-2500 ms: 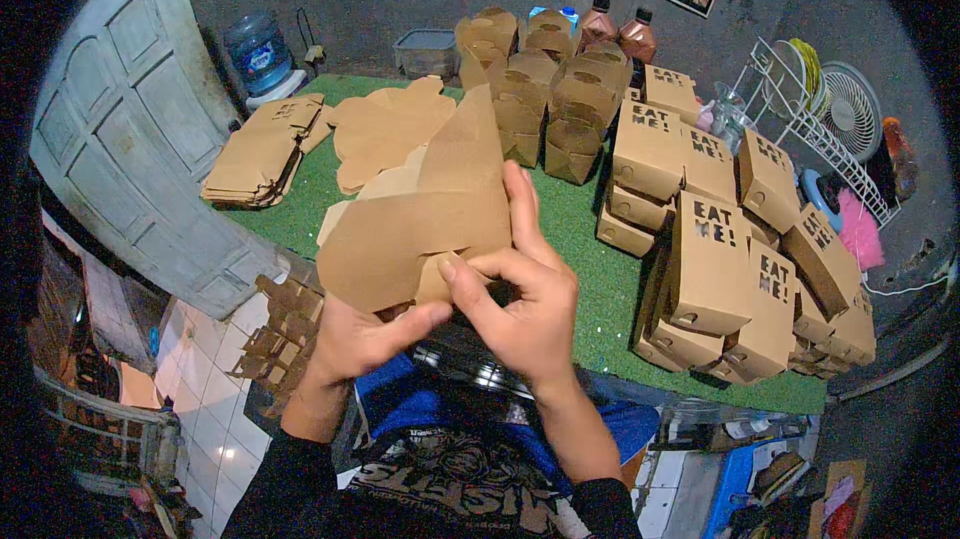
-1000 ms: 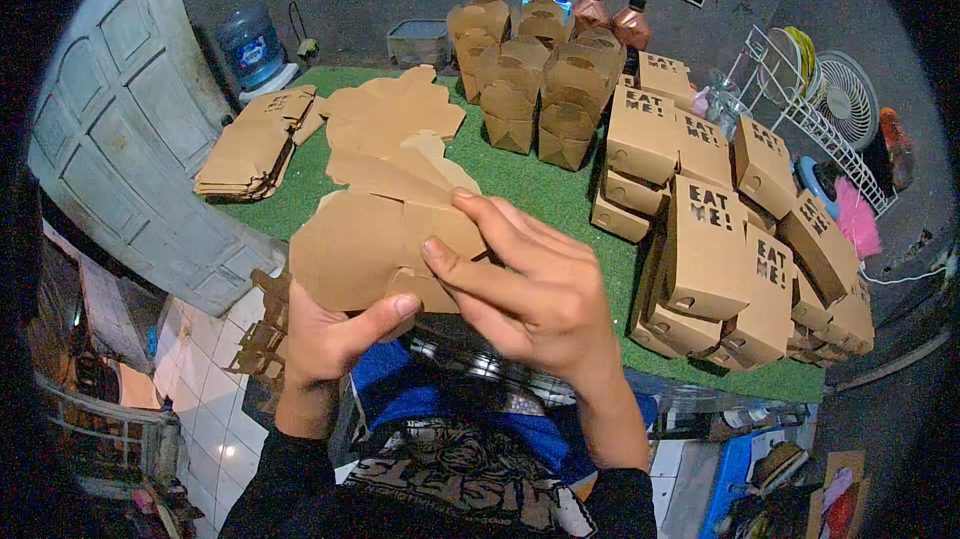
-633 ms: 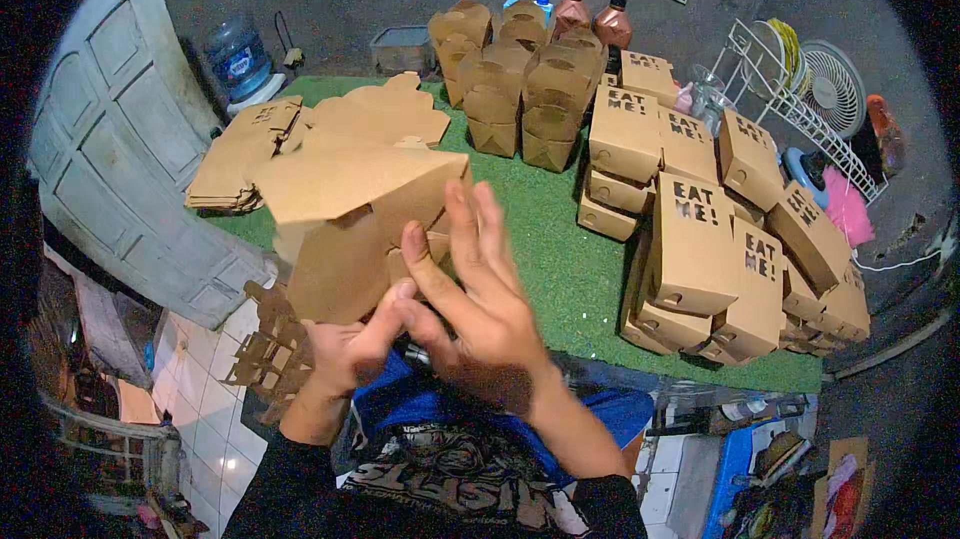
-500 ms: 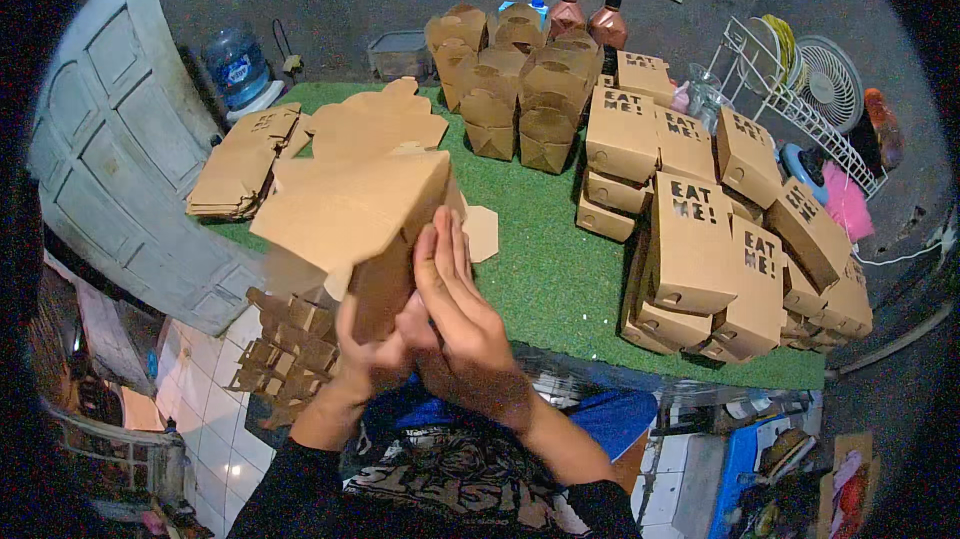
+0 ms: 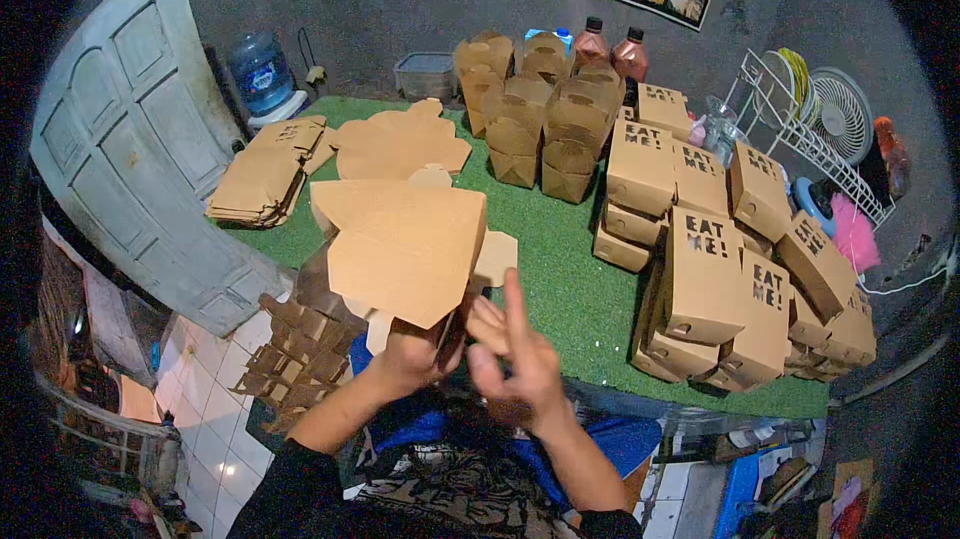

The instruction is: The recorder folds and assembles several flat cardboard food containers into their final 3D shape.

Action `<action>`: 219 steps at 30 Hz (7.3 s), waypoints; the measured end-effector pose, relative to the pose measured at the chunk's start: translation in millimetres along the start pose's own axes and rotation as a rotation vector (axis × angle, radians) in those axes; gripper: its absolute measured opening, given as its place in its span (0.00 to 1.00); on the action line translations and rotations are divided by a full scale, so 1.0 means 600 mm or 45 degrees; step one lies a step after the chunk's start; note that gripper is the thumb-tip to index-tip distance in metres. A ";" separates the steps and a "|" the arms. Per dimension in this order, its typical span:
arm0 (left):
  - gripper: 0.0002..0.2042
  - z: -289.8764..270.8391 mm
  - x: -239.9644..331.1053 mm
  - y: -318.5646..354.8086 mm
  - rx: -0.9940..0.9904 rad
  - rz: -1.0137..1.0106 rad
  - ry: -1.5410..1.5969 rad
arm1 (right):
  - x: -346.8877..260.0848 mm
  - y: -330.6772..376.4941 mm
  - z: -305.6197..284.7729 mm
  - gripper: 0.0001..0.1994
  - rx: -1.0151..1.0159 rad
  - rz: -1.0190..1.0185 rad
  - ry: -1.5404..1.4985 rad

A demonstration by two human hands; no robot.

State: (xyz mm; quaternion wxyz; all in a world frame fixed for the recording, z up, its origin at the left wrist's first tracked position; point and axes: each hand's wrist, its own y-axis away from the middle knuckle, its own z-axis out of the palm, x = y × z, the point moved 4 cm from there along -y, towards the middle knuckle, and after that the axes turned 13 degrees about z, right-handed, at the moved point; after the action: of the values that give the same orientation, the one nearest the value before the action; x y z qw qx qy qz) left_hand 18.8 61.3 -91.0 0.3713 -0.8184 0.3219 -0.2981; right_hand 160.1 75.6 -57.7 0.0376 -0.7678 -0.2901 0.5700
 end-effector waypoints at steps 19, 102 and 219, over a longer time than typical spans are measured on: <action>0.17 -0.131 -0.056 -0.066 -0.279 -0.113 0.378 | -0.031 -0.039 -0.109 0.52 0.456 -0.741 0.376; 0.29 -0.081 0.050 -0.114 0.141 -0.282 0.744 | -0.022 -0.049 -0.072 0.07 0.654 -0.264 -0.093; 0.21 0.025 -0.354 -0.232 0.022 0.142 -0.203 | 0.057 -0.580 -0.113 0.17 -0.354 -0.357 1.569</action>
State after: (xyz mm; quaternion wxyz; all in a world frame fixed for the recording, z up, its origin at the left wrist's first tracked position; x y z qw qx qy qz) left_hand -58.5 298.5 -40.7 0.4187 -0.8171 0.3339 -0.2135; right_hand 87.3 399.4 71.7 0.1716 -0.9068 -0.3840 -0.0285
